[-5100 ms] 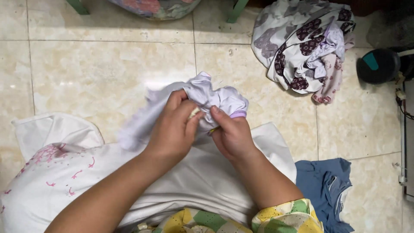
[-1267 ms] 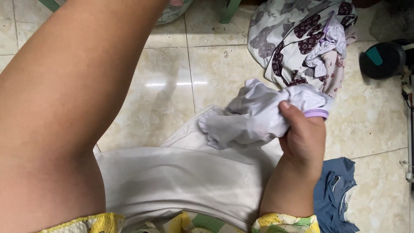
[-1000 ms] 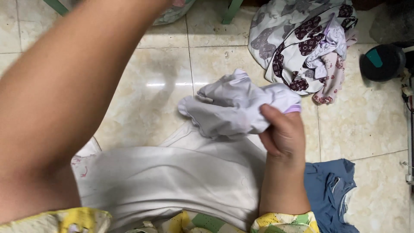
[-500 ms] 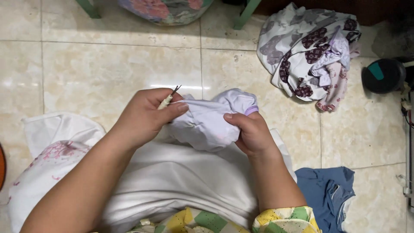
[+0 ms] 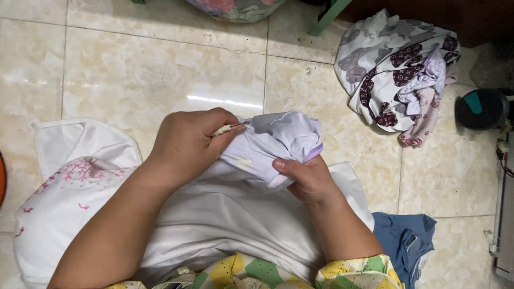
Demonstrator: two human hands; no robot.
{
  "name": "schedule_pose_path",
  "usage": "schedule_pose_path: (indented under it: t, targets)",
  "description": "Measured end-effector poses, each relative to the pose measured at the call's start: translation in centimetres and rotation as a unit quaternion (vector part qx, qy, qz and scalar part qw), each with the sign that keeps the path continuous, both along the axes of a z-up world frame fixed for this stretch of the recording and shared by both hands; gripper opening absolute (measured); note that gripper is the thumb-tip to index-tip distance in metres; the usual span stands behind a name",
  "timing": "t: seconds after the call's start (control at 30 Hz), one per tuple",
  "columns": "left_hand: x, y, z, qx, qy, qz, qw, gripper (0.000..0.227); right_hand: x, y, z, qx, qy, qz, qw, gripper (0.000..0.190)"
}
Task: Hand sewing a white and purple garment using a needle and thread while sitting on the floor.
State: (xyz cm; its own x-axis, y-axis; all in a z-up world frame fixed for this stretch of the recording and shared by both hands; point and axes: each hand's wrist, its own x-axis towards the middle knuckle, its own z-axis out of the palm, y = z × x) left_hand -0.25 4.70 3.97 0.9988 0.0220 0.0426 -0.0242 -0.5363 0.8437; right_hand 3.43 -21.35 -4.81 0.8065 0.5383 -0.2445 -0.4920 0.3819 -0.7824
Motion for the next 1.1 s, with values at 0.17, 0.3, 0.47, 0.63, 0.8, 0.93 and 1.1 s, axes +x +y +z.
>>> schedule_pose_path:
  t: [0.17,0.3,0.47,0.63,0.8,0.93,1.1]
  targets:
    - [-0.2,-0.6,-2.0,0.028,-0.175,0.057,0.983,0.023,0.0,-1.3,-1.2,0.025,-0.057,-0.048,0.997,0.066]
    - [-1.4,-1.6,-4.0,-0.087,-0.142,0.067,0.984,0.022,-0.4,-1.8,-0.3,0.034,-0.087,-0.063,0.994,0.066]
    - [-1.6,-3.6,-4.7,-0.385,0.137,-0.076,0.910,0.011,-1.0,0.3,2.7,0.045,-0.082,-0.050,0.994,0.053]
    - [-2.0,-2.6,-2.9,-0.358,0.119,-0.089,0.922,0.006,0.1,-0.9,1.6,0.004,-0.092,-0.070,0.993,0.049]
    - [-2.0,-0.6,-1.1,-0.267,0.054,-0.088,0.958,0.005,0.0,-1.2,1.9,-0.023,-0.084,-0.105,0.991,0.042]
    - [-1.9,-0.4,-0.2,-0.180,0.038,-0.063,0.981,0.005,-0.1,-1.2,1.5,-0.009,-0.068,-0.098,0.993,0.049]
    - [-2.6,-1.4,1.4,-0.055,0.040,0.022,0.997,0.006,-1.0,-0.6,2.5,-0.011,-0.052,-0.099,0.994,0.052]
